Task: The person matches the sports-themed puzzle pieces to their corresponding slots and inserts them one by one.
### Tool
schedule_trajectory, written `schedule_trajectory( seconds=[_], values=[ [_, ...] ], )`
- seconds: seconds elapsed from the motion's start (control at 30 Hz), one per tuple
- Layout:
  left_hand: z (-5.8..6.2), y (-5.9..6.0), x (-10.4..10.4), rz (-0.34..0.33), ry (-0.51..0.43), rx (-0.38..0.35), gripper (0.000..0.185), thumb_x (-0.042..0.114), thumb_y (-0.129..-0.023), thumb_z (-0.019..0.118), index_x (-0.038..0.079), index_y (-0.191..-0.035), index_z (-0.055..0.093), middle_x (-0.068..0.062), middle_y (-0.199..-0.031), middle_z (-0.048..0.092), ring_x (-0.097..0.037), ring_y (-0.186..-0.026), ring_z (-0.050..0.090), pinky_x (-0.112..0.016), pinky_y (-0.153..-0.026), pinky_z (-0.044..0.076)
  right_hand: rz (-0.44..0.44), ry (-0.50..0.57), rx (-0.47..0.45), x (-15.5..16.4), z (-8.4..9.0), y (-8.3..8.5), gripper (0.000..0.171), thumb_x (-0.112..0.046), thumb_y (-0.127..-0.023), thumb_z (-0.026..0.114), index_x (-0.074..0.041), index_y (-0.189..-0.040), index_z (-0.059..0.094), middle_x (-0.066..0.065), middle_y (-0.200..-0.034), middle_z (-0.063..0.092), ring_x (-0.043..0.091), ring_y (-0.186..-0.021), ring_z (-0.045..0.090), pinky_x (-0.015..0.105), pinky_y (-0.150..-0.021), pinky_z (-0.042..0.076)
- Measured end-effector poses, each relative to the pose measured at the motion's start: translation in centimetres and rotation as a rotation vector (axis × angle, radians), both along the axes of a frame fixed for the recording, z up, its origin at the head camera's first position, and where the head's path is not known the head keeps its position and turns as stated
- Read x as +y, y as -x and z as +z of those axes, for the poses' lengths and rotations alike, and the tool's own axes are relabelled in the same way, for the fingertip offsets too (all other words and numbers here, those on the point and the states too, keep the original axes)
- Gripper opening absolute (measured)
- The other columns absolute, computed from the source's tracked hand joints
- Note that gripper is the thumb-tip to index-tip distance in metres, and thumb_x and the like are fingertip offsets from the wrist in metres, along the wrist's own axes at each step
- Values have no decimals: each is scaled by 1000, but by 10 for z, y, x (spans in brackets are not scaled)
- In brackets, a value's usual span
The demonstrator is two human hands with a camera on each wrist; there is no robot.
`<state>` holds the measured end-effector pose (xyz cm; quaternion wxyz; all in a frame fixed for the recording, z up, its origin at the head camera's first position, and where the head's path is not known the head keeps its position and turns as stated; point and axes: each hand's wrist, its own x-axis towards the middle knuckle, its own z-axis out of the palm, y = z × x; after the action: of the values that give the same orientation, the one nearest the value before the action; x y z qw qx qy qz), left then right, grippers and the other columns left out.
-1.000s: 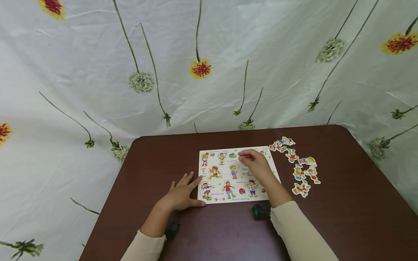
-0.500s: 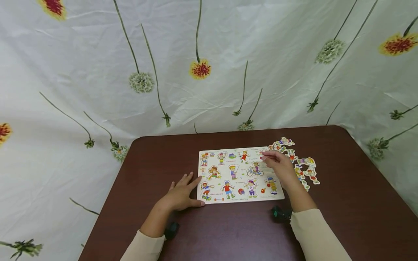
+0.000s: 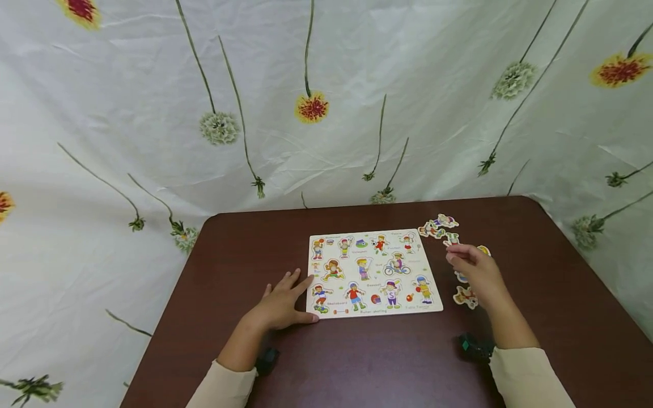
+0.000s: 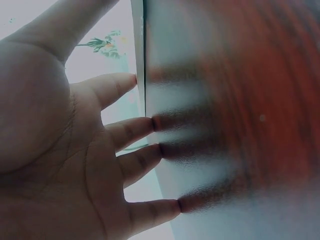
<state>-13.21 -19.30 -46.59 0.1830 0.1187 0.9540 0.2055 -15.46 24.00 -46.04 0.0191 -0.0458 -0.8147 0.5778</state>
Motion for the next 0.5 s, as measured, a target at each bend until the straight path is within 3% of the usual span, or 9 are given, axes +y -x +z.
schedule_trajectory(
  seconds=[0.1,0.3,0.5],
  values=[
    [0,0,-1,-1,4,2,93,53,-83,78,26,-160,33,-14,-170,15,-38,-158,11,-73,-120,7,18,-109,-7,8,1,-3,42,-28,-102,61,2,-131,60,-19,-97,64,-4,-89,61,20,-78,54],
    [-4,1,-2,-7,2,6,94,55,-83,78,27,-160,32,-14,-171,15,-37,-158,11,-73,-119,7,124,-359,-14,22,3,-10,31,-25,-101,63,0,-120,68,12,-106,73,10,-86,63,25,-68,52],
    [-4,1,-2,-2,-1,11,94,54,-82,79,27,-160,33,-14,-170,16,-37,-159,11,-73,-119,7,278,-517,22,30,-1,-16,16,-15,-94,70,-3,-106,71,7,-94,70,7,-74,57,25,-60,46]
  ],
)
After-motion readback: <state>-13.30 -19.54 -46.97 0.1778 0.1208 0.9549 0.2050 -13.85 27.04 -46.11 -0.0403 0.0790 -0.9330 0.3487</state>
